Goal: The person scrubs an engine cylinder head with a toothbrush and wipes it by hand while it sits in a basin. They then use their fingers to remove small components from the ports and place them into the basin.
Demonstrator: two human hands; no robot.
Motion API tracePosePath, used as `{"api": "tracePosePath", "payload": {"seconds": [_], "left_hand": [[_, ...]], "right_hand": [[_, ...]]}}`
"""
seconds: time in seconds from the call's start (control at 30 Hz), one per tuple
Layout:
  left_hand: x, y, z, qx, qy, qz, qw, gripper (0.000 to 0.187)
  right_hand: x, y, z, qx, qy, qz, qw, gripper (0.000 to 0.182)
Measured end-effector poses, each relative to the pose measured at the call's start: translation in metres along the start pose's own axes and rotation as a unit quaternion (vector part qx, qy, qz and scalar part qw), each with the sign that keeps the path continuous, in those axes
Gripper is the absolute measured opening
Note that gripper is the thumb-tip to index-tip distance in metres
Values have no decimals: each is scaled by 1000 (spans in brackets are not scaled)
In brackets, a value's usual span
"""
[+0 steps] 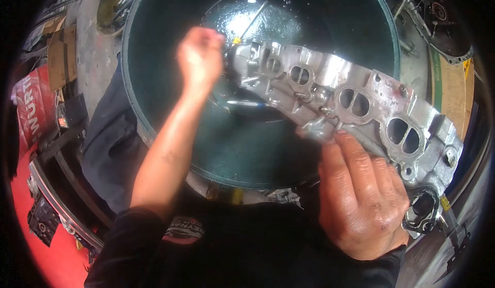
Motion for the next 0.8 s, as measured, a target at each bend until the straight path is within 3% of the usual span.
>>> {"api": "tracePosePath", "payload": {"seconds": [0.07,0.17,0.2,0.33,0.43,0.57,0.6,0.7,0.73,0.77,0.8], "left_hand": [[-1,14,-22,128,-22,-23,991,15],[-12,21,-49,145,30,-57,987,12],[-11,17,-54,173,41,8,984,17],[-9,21,-57,227,108,55,966,17],[-16,22,-62,209,35,-45,976,16],[-13,18,-64,206,43,-71,975,15],[-10,20,-63,245,9,-112,963,11],[1,13,-45,213,-123,-241,939,9],[0,2,-35,161,-140,-239,947,15],[-1,-9,-22,116,-142,-222,958,8],[-5,-11,-7,64,-63,-170,981,6]], "right_hand": [[2,1,1,-5,0,1,1000,29],[1,0,1,-4,4,-4,1000,30],[1,1,1,1,4,-8,1000,30],[-1,-1,1,21,-3,-13,1000,29],[1,-3,1,29,8,-16,999,28],[2,-4,0,11,12,-9,1000,28],[2,-5,1,15,11,-15,1000,29],[6,-6,0,-3,2,-24,1000,29],[8,-6,0,-14,3,-27,1000,29],[9,-5,1,-24,-12,-39,999,28],[9,-5,1,-11,-14,-59,998,26]]}}
Point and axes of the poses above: each hand's wrist, its own y-axis away from the middle knuckle, its own z-axis out of the back of the hand, x = y × z, the point moved 5 cm from there along -y, towards the middle knuckle, and after that the axes turned 7 degrees about -z, right-handed, at the moved point
